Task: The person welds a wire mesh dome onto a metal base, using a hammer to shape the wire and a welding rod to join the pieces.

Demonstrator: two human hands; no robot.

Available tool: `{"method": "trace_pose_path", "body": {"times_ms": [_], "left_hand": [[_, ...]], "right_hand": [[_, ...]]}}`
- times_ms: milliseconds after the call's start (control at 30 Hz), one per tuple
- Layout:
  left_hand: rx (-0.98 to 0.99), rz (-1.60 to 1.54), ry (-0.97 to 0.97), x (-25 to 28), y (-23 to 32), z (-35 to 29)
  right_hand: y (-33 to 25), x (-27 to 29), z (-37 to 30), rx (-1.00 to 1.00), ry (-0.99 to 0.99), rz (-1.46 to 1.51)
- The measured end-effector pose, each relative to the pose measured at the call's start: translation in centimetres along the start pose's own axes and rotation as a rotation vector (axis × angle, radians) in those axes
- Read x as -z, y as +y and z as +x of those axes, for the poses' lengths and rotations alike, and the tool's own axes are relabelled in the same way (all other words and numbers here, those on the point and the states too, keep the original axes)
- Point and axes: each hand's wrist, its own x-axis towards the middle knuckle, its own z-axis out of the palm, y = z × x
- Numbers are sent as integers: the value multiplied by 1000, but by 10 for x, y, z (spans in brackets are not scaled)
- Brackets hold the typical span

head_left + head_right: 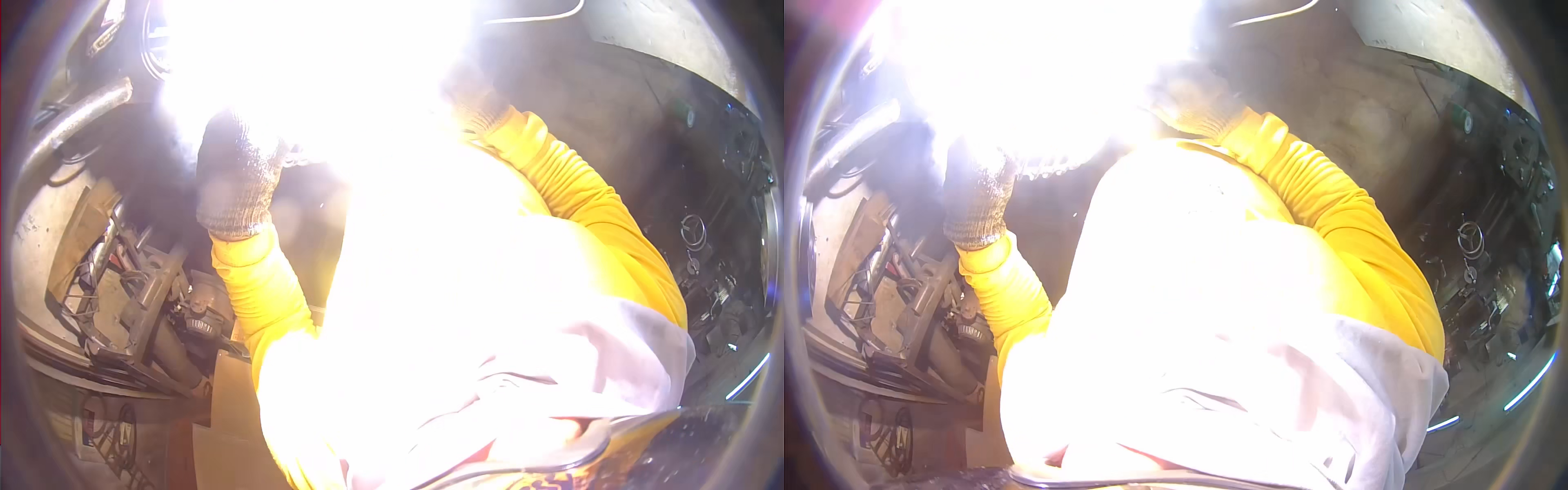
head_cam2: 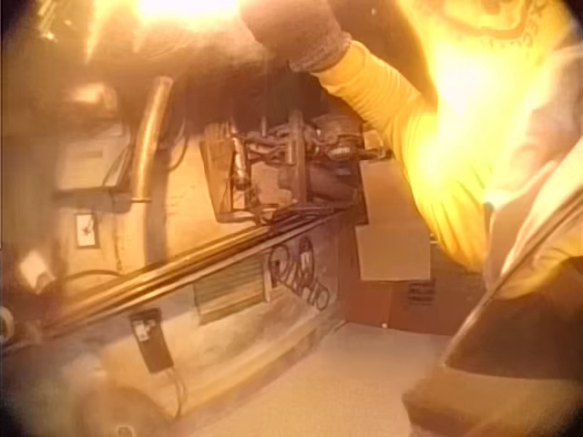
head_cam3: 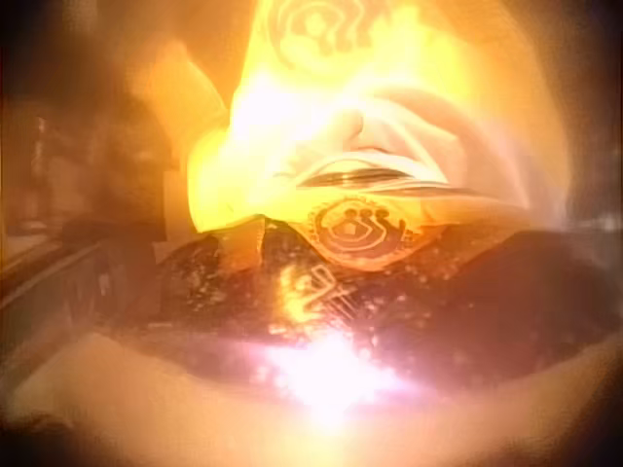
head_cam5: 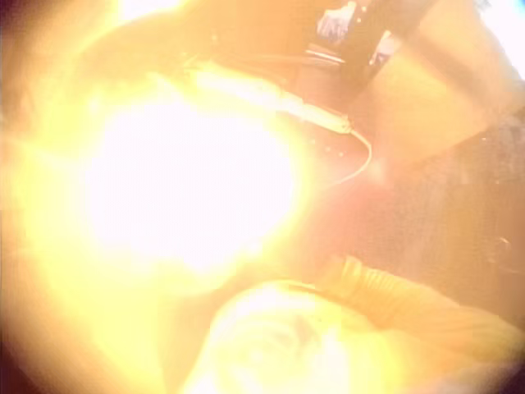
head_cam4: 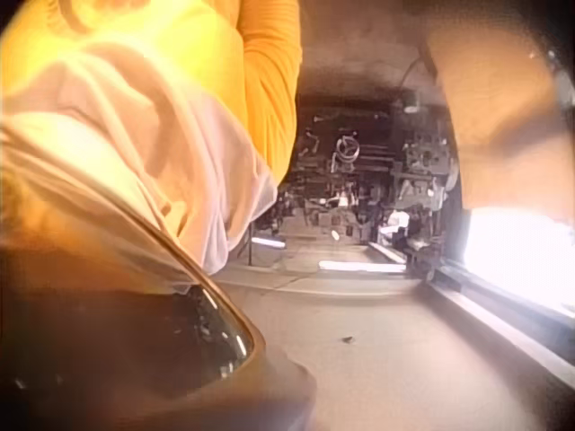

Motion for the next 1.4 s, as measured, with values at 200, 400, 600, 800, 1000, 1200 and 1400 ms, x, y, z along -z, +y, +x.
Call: {"method": "trace_pose_path", "body": {"times_ms": [200, 400, 600, 800, 1000, 1200, 1400], "left_hand": [[16, -180, 32, -3, 0, 4], [21, -170, 0, -2, -4, 9], [-48, -68, 17, -2, -7, 6], [70, -79, -50, 3, 0, 8], [105, -124, -62, 6, 6, 9], [-346, 141, 259, -9, -18, 6], [40, -217, -1, -5, -8, 10]], "right_hand": [[0, 2, -2, -290, 30, 322], [-5, 6, -1, -401, -127, 238], [-6, 6, 0, -388, -156, 200], [-7, 6, 2, -385, -156, 161], [-5, 3, 3, -398, -173, 151], [-1, -1, 2, -224, -66, 185], [1, 1, 3, -292, -130, 159]]}}
